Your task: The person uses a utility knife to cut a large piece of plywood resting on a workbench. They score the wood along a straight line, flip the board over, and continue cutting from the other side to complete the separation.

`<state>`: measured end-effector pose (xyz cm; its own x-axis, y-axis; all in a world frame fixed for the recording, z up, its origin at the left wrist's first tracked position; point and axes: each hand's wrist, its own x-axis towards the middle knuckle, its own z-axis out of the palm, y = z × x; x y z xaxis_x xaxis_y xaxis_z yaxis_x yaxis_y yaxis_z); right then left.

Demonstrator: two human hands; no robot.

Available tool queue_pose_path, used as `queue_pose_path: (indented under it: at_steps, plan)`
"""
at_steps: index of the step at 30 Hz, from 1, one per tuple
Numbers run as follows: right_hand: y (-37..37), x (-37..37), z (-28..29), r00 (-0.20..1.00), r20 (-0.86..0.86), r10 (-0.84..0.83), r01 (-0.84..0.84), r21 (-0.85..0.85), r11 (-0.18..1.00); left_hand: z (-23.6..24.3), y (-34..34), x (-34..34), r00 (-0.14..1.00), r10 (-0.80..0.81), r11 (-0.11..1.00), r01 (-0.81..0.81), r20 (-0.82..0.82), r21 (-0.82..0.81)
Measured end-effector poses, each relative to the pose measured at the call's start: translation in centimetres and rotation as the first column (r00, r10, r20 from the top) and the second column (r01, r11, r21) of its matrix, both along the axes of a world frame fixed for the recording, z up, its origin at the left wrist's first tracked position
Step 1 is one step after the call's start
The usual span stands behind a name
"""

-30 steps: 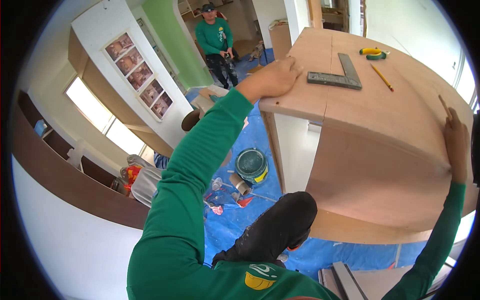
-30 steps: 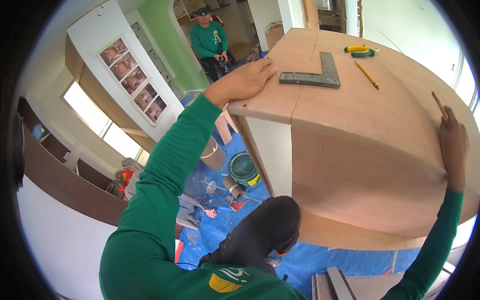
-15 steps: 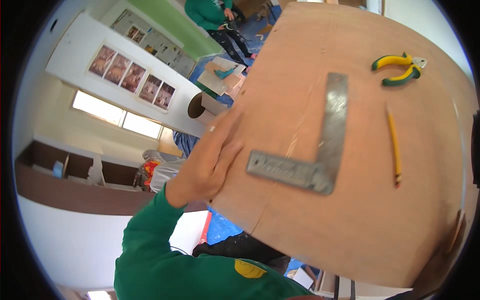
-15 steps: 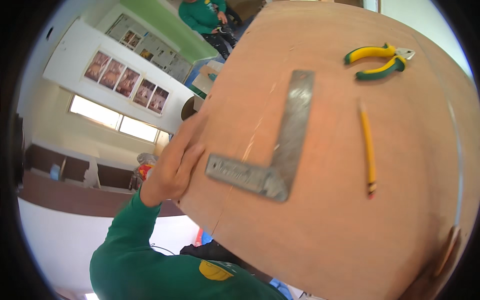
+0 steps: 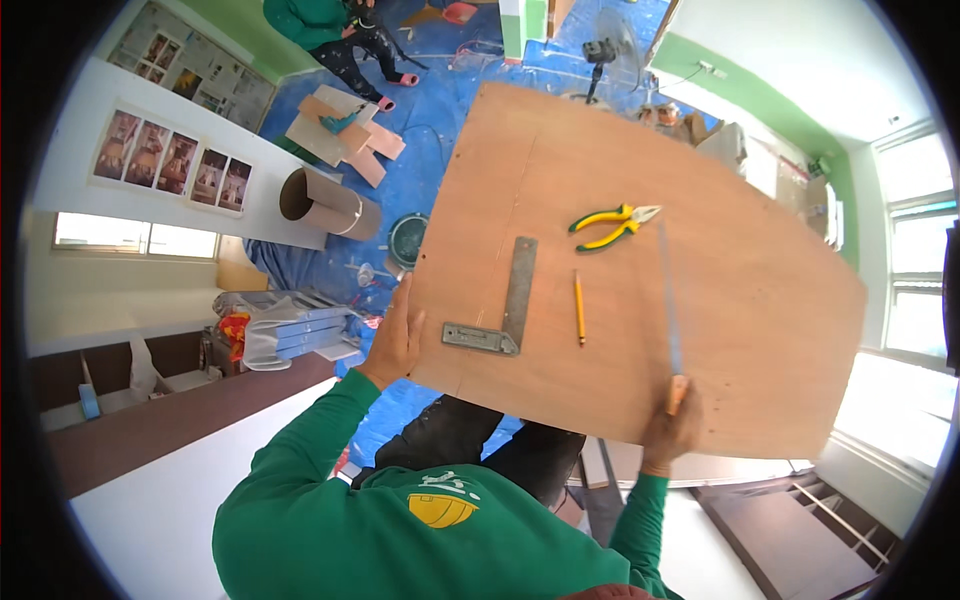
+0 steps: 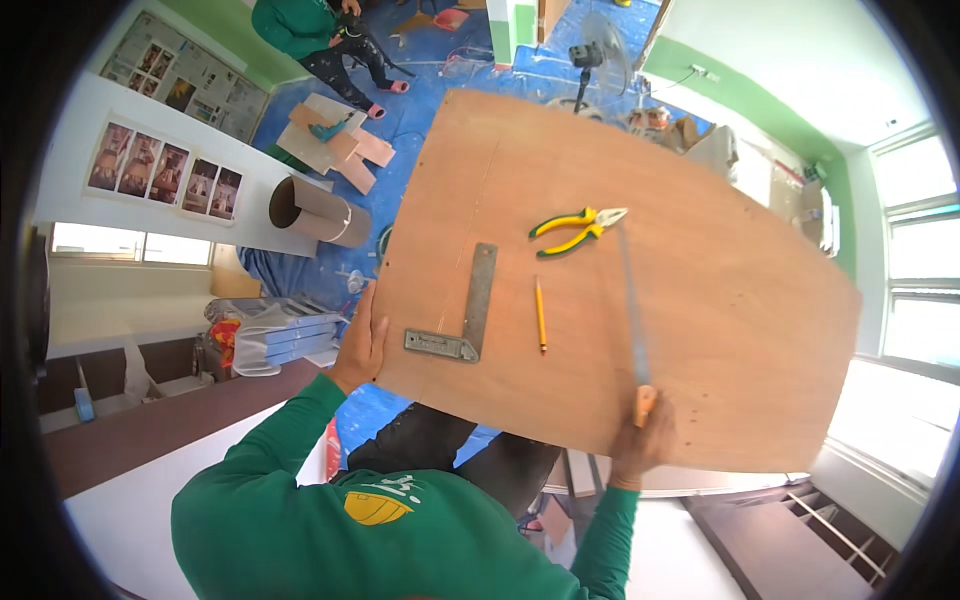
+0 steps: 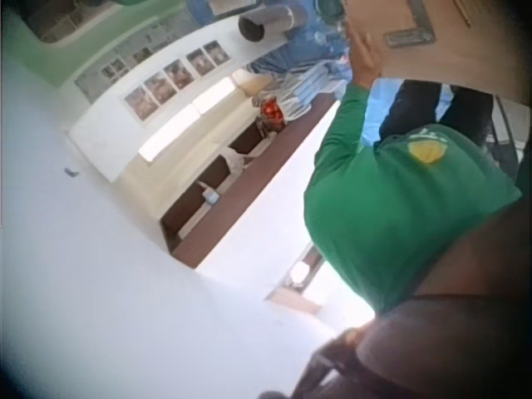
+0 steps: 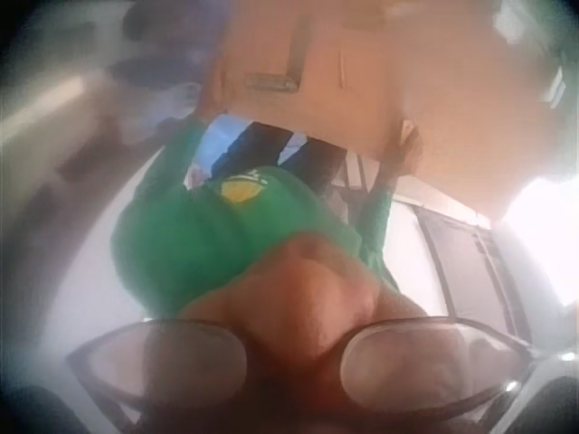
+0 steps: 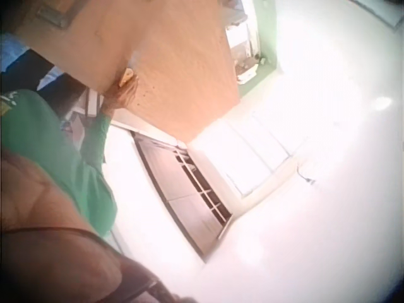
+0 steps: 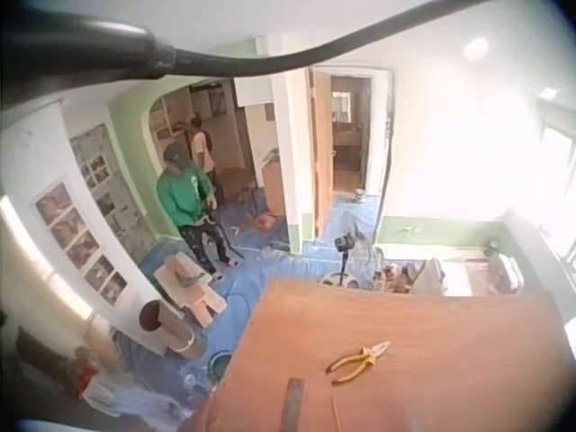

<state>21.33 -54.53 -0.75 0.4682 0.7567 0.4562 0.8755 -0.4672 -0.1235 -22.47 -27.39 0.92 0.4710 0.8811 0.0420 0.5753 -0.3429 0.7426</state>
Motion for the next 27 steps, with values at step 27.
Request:
queue_pose_path:
  at_steps: [27]
  plan:
    - [-8.5,8.0,12.4,0.105,-0.951,-0.290,0.390,-0.229,0.892,0.8,18.4,45.1,0.982,0.021,0.896,0.065,-0.188,0.440]
